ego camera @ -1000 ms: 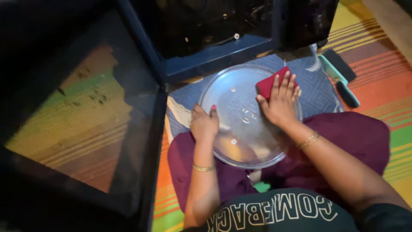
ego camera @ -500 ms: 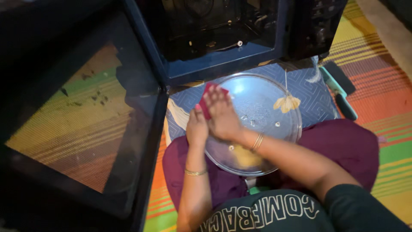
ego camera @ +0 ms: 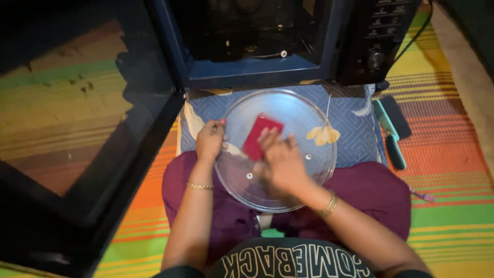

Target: The person cleans the microwave's glass turntable with a red cloth, then places it back inside. They then use a brush to dust the exterior and wipe it with the cloth.

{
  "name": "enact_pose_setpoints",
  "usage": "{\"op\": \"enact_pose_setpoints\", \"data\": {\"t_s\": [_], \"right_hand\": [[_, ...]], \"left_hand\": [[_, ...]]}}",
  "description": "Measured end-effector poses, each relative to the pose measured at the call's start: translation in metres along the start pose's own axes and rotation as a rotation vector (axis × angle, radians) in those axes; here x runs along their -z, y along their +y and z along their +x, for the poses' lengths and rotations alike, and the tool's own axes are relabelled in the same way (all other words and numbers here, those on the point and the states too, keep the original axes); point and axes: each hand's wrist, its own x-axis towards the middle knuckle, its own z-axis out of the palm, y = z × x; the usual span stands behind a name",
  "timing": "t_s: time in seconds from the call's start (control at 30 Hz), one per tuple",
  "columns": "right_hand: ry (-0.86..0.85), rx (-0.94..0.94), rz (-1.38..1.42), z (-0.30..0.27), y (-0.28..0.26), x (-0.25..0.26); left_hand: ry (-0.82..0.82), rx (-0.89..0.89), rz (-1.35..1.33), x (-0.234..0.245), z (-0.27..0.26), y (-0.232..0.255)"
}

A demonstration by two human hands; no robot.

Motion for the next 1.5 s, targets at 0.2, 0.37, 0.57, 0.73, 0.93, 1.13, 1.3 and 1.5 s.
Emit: {"op": "enact_pose_setpoints", "data": {"t_s": [0.2, 0.37, 0.57, 0.73, 0.93, 1.13, 1.3, 1.5], "right_hand": [[0.027, -0.393, 0.223, 0.019, 0.066, 0.019], [-0.015, -0.156, 0.263, 0.013, 0.062, 0.012], [-0.082, 0.135, 0.469, 0.002, 0.021, 0.013], [-0.194, 0.222, 0.493, -0.007, 0.006, 0.034], [-0.062, 0.150, 0.500, -0.006, 0.000, 0.040], [0.130, 0.244, 0.501, -0.013, -0.027, 0.020], [0.133, 0.253, 0.491, -0.010, -0.031, 0.007], [0.180, 0.070, 0.423, 0.015, -0.024, -0.014]], "left_hand": [[-0.015, 0.094, -0.142, 0.001, 0.005, 0.005], [0.102, 0.122, -0.052, -0.005, -0.001, 0.018], [0.124, 0.129, 0.290, -0.011, -0.003, 0.045], [0.052, 0.240, 0.219, -0.015, 0.009, 0.059], [-0.024, 0.419, 0.432, -0.017, 0.033, 0.065], [-0.063, 0.423, 0.350, -0.024, 0.047, 0.044], [-0.072, 0.206, 0.664, -0.022, 0.042, 0.035], [0.131, -0.138, 0.658, -0.024, 0.032, 0.018]]}}
